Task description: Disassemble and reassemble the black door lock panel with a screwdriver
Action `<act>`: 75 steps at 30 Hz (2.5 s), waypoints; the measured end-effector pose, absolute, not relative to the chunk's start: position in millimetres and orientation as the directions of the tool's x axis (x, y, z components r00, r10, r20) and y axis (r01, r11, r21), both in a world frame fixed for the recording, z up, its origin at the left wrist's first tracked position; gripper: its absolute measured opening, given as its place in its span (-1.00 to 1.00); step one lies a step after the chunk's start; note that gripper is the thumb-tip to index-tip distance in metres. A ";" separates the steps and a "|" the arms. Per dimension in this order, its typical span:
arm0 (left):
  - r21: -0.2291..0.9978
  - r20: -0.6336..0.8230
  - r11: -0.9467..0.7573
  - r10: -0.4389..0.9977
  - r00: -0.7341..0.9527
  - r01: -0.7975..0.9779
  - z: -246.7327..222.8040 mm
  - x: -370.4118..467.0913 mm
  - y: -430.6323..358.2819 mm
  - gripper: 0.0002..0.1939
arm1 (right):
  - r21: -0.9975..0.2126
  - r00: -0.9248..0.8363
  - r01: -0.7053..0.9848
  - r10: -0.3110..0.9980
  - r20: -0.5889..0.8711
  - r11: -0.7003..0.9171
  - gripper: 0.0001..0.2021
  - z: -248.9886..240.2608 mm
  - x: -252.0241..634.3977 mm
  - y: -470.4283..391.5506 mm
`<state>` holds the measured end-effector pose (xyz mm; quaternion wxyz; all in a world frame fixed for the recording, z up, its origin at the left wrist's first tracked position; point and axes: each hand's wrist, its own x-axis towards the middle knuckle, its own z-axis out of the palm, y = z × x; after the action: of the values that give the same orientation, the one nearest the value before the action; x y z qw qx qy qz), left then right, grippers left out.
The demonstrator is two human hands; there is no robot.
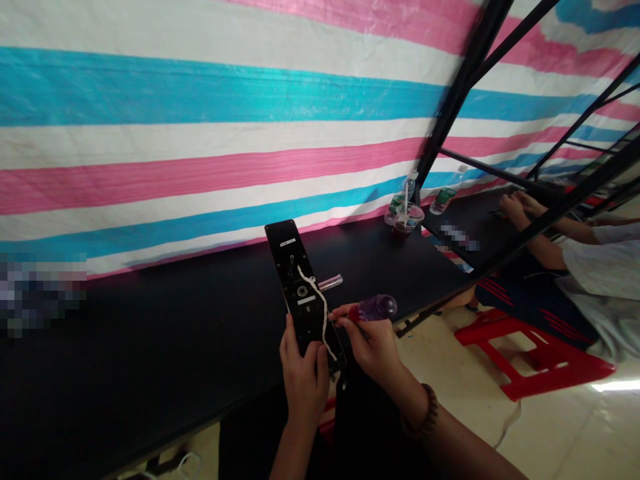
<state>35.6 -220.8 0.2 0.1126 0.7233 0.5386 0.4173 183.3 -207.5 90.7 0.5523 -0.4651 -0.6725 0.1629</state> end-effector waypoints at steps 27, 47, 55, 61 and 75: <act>0.460 0.460 -0.361 0.878 0.129 0.811 62.4 24.7 -204.8 -0.68 | -0.761 0.024 0.397 0.823 0.568 0.513 -0.79 81.5 189.8 -210.4; 0.198 -0.126 -0.141 0.978 0.168 0.970 128.7 21.3 -83.9 -0.50 | -0.837 0.110 0.275 0.849 0.516 0.473 -0.78 74.0 194.3 -207.1; 0.271 -0.188 -0.098 0.970 0.153 0.957 128.0 25.3 -82.2 -0.39 | -0.807 0.016 0.301 0.843 0.538 0.509 -0.79 76.0 192.1 -212.2; 0.281 -0.266 -0.141 0.939 0.218 0.949 130.8 28.4 -67.8 -0.42 | -0.777 -0.026 0.315 0.824 0.566 0.544 -0.78 79.5 191.4 -210.7; 0.474 -0.420 -0.060 0.861 0.286 0.878 136.7 20.9 -57.5 -0.40 | -0.710 -0.092 0.387 0.791 0.605 0.588 -0.76 91.8 197.7 -200.3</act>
<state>20.9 -57.5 136.7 0.3363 0.7278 0.5975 -0.0127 197.7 -200.3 91.8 0.5331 -0.4123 -0.7142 0.1892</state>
